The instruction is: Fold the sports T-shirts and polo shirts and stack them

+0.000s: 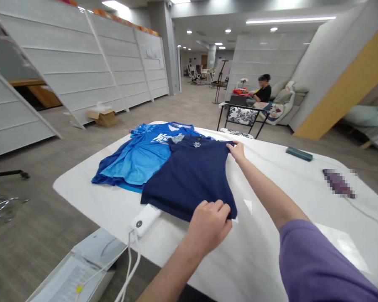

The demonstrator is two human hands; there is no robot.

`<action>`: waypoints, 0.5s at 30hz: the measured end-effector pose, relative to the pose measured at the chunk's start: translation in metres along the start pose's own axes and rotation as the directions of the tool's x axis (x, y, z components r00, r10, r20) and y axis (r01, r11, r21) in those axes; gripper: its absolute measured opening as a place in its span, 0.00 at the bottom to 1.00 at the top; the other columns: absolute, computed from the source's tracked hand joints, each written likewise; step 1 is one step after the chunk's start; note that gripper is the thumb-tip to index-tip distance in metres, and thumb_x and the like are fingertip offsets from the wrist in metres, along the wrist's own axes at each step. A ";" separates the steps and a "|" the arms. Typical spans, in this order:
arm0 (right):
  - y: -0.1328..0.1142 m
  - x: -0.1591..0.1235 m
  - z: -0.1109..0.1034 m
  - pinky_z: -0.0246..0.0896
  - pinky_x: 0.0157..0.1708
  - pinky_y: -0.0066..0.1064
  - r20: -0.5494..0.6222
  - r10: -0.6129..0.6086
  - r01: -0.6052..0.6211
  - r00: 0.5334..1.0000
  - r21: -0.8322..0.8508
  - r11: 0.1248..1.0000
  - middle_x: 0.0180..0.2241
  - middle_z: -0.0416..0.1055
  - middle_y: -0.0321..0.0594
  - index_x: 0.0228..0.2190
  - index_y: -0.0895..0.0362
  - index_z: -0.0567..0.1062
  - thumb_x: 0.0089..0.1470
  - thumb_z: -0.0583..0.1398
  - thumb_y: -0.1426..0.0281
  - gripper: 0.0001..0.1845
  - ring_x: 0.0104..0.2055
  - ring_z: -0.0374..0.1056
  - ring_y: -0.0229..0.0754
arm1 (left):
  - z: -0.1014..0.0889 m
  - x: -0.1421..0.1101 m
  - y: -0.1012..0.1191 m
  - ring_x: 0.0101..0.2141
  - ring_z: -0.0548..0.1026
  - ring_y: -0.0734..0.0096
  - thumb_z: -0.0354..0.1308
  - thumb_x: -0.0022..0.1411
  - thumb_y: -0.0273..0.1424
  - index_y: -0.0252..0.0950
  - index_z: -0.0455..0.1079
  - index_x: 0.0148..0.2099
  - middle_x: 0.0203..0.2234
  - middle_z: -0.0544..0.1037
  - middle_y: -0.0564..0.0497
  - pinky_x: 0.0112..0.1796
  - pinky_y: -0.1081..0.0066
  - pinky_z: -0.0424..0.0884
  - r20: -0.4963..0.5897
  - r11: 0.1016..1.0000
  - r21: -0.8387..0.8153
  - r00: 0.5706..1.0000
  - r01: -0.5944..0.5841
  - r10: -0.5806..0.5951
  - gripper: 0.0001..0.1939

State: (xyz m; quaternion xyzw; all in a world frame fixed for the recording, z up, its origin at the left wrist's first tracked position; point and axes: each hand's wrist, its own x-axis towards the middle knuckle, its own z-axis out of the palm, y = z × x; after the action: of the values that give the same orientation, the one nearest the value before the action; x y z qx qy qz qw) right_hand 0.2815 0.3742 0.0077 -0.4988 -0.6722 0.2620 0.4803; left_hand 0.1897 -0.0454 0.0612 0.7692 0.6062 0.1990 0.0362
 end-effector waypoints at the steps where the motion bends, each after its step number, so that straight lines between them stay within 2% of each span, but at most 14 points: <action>1: 0.018 -0.011 -0.026 0.76 0.65 0.50 -0.010 0.041 -0.041 0.999 -0.020 0.999 0.56 0.73 0.49 0.57 0.55 0.78 0.57 0.69 0.53 0.31 0.61 0.71 0.54 | 0.014 0.001 0.023 0.43 0.82 0.60 0.63 0.75 0.33 0.41 0.74 0.46 0.42 0.83 0.50 0.45 0.57 0.72 0.050 0.998 -0.036 0.997 -0.052 0.053 0.02; 4: 0.072 -0.050 -0.111 0.68 0.73 0.54 -0.062 0.166 -0.170 0.984 -0.081 0.982 0.60 0.70 0.53 0.58 0.57 0.77 0.49 0.72 0.57 0.36 0.64 0.69 0.58 | 0.060 0.002 0.094 0.42 0.84 0.60 0.63 0.76 0.36 0.40 0.75 0.48 0.45 0.85 0.49 0.44 0.57 0.74 0.192 0.970 -0.146 0.956 -0.195 0.221 0.06; 6: 0.106 -0.078 -0.170 0.60 0.78 0.54 -0.092 0.226 -0.237 0.970 -0.130 0.963 0.63 0.66 0.57 0.59 0.60 0.76 0.45 0.73 0.59 0.41 0.69 0.67 0.61 | 0.086 -0.002 0.140 0.43 0.85 0.59 0.61 0.78 0.40 0.39 0.76 0.50 0.46 0.86 0.48 0.43 0.57 0.75 0.278 0.934 -0.224 0.900 -0.280 0.336 0.10; 9: 0.149 -0.121 -0.259 0.52 0.82 0.50 -0.098 0.287 -0.302 0.953 -0.253 0.919 0.67 0.61 0.61 0.64 0.62 0.73 0.43 0.73 0.60 0.48 0.76 0.60 0.63 | 0.107 -0.009 0.187 0.45 0.86 0.56 0.60 0.78 0.57 0.41 0.79 0.55 0.47 0.87 0.48 0.47 0.55 0.77 0.342 0.854 -0.387 0.806 -0.349 0.484 0.25; 10: 0.161 -0.134 -0.287 0.51 0.83 0.50 -0.095 0.300 -0.315 0.949 -0.295 0.902 0.69 0.60 0.60 0.66 0.62 0.72 0.43 0.73 0.60 0.50 0.77 0.58 0.63 | 0.107 -0.008 0.193 0.47 0.86 0.54 0.60 0.75 0.64 0.42 0.79 0.56 0.48 0.87 0.48 0.50 0.54 0.77 0.331 0.832 -0.433 0.797 -0.347 0.505 0.31; 11: 0.171 -0.146 -0.313 0.50 0.83 0.50 -0.092 0.310 -0.322 0.946 -0.333 0.886 0.69 0.59 0.60 0.68 0.61 0.71 0.44 0.73 0.59 0.52 0.78 0.57 0.63 | 0.106 -0.005 0.193 0.49 0.85 0.54 0.60 0.73 0.68 0.43 0.80 0.58 0.49 0.87 0.48 0.52 0.53 0.77 0.306 0.822 -0.459 0.808 -0.338 0.504 0.34; 12: 0.179 -0.158 -0.337 0.51 0.83 0.50 -0.092 0.312 -0.323 0.946 -0.366 0.872 0.70 0.58 0.59 0.70 0.61 0.70 0.45 0.72 0.58 0.52 0.78 0.58 0.63 | 0.103 0.003 0.186 0.51 0.85 0.54 0.60 0.73 0.68 0.44 0.79 0.60 0.51 0.87 0.48 0.55 0.53 0.77 0.270 0.829 -0.457 0.837 -0.324 0.476 0.35; 13: 0.184 -0.169 -0.359 0.51 0.83 0.52 -0.095 0.305 -0.316 0.948 -0.407 0.857 0.72 0.57 0.60 0.71 0.60 0.70 0.48 0.72 0.57 0.52 0.78 0.58 0.64 | 0.099 0.014 0.174 0.53 0.84 0.54 0.59 0.75 0.65 0.45 0.79 0.61 0.53 0.86 0.48 0.57 0.53 0.76 0.225 0.851 -0.431 0.877 -0.301 0.424 0.32; 15: 0.188 -0.185 -0.389 0.52 0.82 0.60 -0.116 0.266 -0.287 0.957 -0.519 0.805 0.76 0.54 0.61 0.72 0.59 0.72 0.54 0.70 0.54 0.49 0.78 0.58 0.68 | 0.093 0.050 0.137 0.58 0.82 0.54 0.57 0.81 0.55 0.45 0.78 0.65 0.58 0.84 0.46 0.60 0.54 0.76 0.131 0.921 -0.313 0.949 -0.234 0.286 0.25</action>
State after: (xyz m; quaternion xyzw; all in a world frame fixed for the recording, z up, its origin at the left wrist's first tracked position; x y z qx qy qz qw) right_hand 0.7208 0.2227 -0.0637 -0.7091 -0.6293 0.1237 0.2931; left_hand 0.3568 -0.0171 0.0293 0.8434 0.4566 0.2218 0.1760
